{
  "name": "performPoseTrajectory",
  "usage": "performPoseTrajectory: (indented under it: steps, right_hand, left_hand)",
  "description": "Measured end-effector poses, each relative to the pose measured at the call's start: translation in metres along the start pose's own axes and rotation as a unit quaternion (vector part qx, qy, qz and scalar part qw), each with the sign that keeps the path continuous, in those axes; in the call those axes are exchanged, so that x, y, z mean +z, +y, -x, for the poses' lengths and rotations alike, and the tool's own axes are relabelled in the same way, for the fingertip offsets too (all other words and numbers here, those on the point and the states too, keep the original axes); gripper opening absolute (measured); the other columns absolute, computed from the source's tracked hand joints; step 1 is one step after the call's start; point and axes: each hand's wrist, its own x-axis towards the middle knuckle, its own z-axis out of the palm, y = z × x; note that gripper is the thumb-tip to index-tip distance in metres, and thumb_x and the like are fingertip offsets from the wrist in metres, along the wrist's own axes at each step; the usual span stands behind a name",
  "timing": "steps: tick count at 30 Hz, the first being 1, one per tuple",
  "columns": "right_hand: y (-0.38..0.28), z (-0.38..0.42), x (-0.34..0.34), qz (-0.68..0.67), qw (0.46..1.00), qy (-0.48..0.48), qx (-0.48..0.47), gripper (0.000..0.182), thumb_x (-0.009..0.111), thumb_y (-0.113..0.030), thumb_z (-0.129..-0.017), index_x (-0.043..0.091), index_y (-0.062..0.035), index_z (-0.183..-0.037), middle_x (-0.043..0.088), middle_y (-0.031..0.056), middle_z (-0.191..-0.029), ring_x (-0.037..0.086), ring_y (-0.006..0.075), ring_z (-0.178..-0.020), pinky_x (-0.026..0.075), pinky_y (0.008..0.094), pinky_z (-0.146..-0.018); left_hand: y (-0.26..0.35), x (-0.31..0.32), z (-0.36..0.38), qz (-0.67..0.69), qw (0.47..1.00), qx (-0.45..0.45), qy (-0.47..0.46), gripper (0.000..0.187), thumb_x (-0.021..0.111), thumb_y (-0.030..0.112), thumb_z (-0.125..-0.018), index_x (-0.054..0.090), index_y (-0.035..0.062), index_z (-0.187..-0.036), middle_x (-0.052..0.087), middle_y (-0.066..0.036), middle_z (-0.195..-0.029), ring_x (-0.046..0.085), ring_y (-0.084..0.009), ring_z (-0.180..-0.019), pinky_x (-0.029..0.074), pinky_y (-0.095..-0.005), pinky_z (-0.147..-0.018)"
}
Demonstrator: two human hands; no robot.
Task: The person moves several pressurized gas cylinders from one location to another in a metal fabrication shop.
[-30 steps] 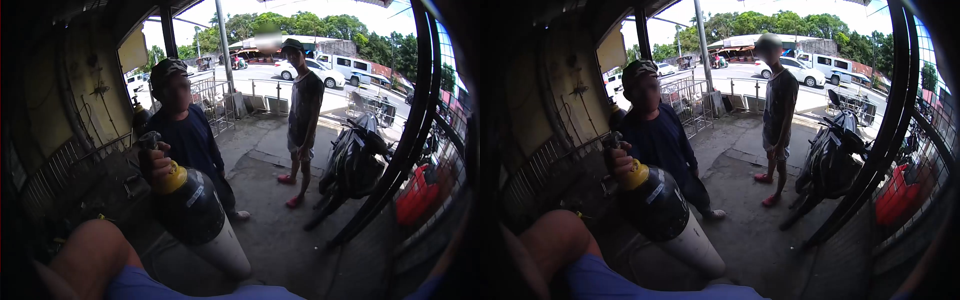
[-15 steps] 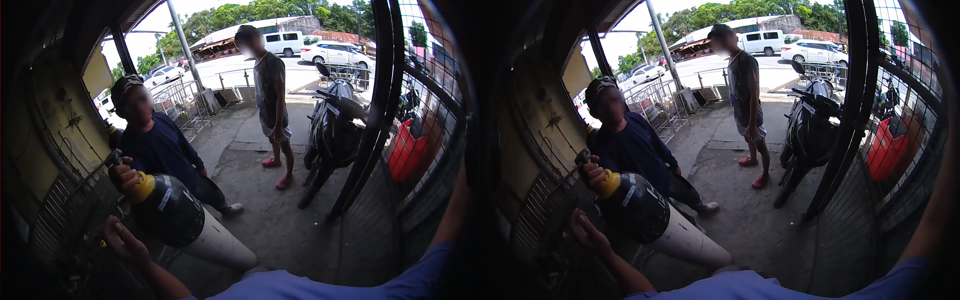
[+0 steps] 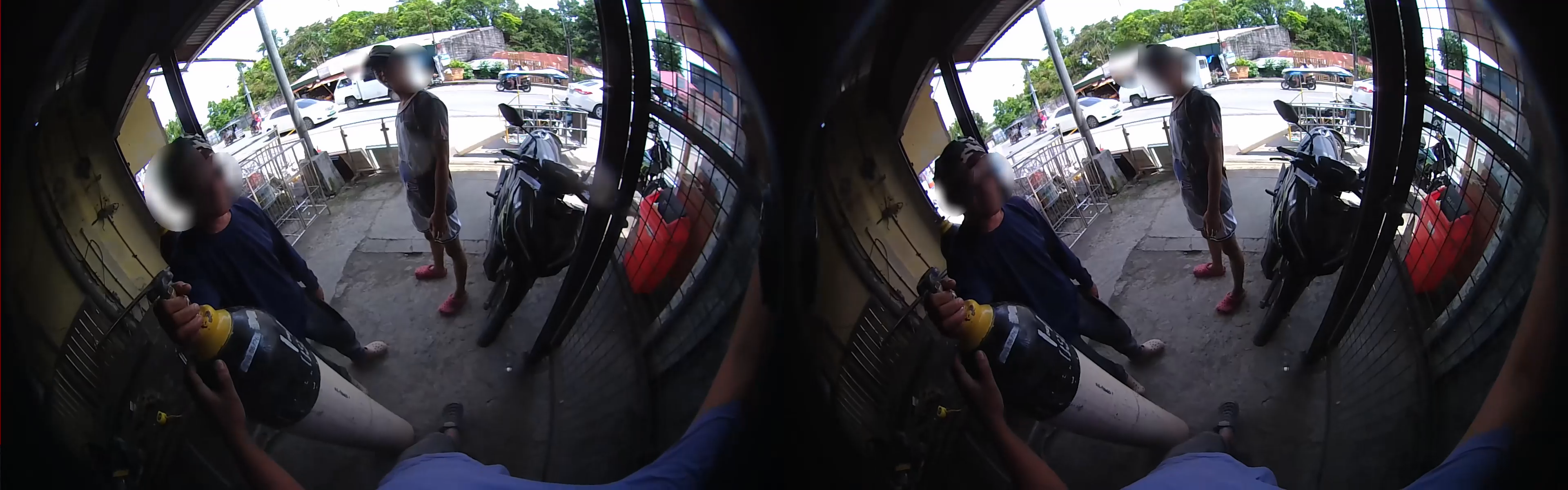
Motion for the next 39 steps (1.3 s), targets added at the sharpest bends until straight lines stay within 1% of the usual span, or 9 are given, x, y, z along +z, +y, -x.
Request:
performPoseTrajectory:
  steps: [2, 6, 9, 12, 13, 16, 26, 30, 39]
  right_hand:
    - [-0.006, 0.011, -0.019, 0.003, 0.999, -0.045, 0.008, 0.06, 0.057, -0.054, -0.084, 0.061, -0.0082, -0.123, 0.06, 0.0183, -0.126, 0.053, 0.0384, -0.12, 0.049, 0.0489, -0.093]
    - [0.024, -0.049, 0.092, 0.004, 0.999, 0.053, 0.011, 0.054, 0.06, -0.034, -0.09, 0.05, -0.0063, -0.135, 0.057, 0.0213, -0.13, 0.052, 0.0402, -0.121, 0.041, 0.0473, -0.103]
    - [0.033, -0.054, 0.099, 0.038, 0.995, 0.092, 0.0, 0.056, 0.059, -0.034, -0.09, 0.048, -0.0074, -0.138, 0.056, 0.0206, -0.131, 0.052, 0.0391, -0.121, 0.041, 0.0472, -0.103]
    - [0.034, -0.05, 0.088, 0.042, 0.995, 0.093, -0.003, 0.058, 0.058, -0.038, -0.089, 0.048, -0.0075, -0.138, 0.055, 0.0209, -0.132, 0.051, 0.0391, -0.122, 0.042, 0.0477, -0.102]
    - [0.033, -0.046, 0.078, 0.042, 0.996, 0.085, 0.001, 0.059, 0.058, -0.04, -0.089, 0.049, -0.0078, -0.137, 0.055, 0.0208, -0.132, 0.051, 0.0392, -0.123, 0.042, 0.048, -0.102]
    - [0.027, -0.034, 0.051, 0.048, 0.997, 0.055, 0.014, 0.061, 0.058, -0.044, -0.088, 0.049, -0.0085, -0.137, 0.054, 0.0206, -0.134, 0.049, 0.0394, -0.124, 0.042, 0.0487, -0.101]
    - [-0.005, -0.008, 0.012, 0.037, 0.998, -0.017, 0.049, 0.071, 0.058, -0.06, -0.084, 0.052, -0.0109, -0.135, 0.05, 0.0199, -0.138, 0.044, 0.0401, -0.128, 0.045, 0.0513, -0.099]
    - [-0.012, -0.005, 0.005, 0.054, 0.995, -0.046, 0.068, 0.07, 0.058, -0.058, -0.085, 0.051, -0.0116, -0.136, 0.05, 0.0199, -0.138, 0.044, 0.0405, -0.128, 0.045, 0.052, -0.099]
    - [-0.004, -0.003, 0.012, 0.024, 0.998, -0.025, 0.054, 0.071, 0.06, -0.057, -0.084, 0.049, -0.0117, -0.137, 0.05, 0.0174, -0.139, 0.044, 0.0397, -0.129, 0.042, 0.0502, -0.102]
  left_hand:
    - [0.008, -0.001, -0.009, -0.008, 0.999, -0.014, -0.03, 0.062, 0.052, 0.041, -0.098, 0.04, -0.0033, -0.14, 0.046, -0.025, -0.137, 0.046, -0.0352, -0.129, 0.036, -0.0402, -0.106]
    - [-0.012, 0.005, -0.03, 0.033, 0.997, 0.001, -0.063, 0.062, 0.05, 0.041, -0.099, 0.039, -0.0039, -0.14, 0.047, -0.023, -0.137, 0.046, -0.0333, -0.129, 0.036, -0.0385, -0.106]
    - [-0.023, 0.004, -0.038, 0.08, 0.989, -0.03, -0.117, 0.062, 0.051, 0.04, -0.098, 0.039, -0.0039, -0.14, 0.046, -0.023, -0.138, 0.046, -0.032, -0.129, 0.035, -0.0378, -0.108]
    - [-0.044, -0.008, -0.061, 0.063, 0.964, -0.111, -0.231, 0.063, 0.05, 0.042, -0.099, 0.039, -0.0041, -0.14, 0.046, -0.023, -0.138, 0.046, -0.0307, -0.129, 0.035, -0.0365, -0.107]
    - [-0.065, -0.004, -0.066, 0.052, 0.965, -0.111, -0.232, 0.064, 0.05, 0.042, -0.098, 0.038, -0.0036, -0.141, 0.046, -0.021, -0.139, 0.045, -0.029, -0.129, 0.033, -0.0357, -0.108]
    - [-0.064, 0.0, -0.062, 0.041, 0.993, 0.023, -0.113, 0.055, 0.057, 0.045, -0.095, 0.059, -0.0055, -0.118, 0.065, -0.021, -0.112, 0.059, -0.0331, -0.099, 0.044, -0.0416, -0.089]
    - [-0.078, 0.0, -0.053, 0.11, 0.989, -0.063, -0.079, 0.058, 0.055, 0.043, -0.096, 0.049, -0.0044, -0.129, 0.056, -0.02, -0.125, 0.052, -0.0308, -0.113, 0.039, -0.039, -0.097]
    - [-0.084, 0.003, -0.051, 0.113, 0.987, -0.081, -0.085, 0.06, 0.054, 0.043, -0.096, 0.044, -0.0039, -0.133, 0.053, -0.02, -0.129, 0.049, -0.0299, -0.118, 0.037, -0.038, -0.101]
    - [-0.09, 0.005, -0.042, 0.134, 0.981, -0.108, -0.093, 0.066, 0.052, 0.042, -0.097, 0.035, -0.0029, -0.143, 0.045, -0.019, -0.141, 0.043, -0.0278, -0.13, 0.032, -0.0358, -0.108]
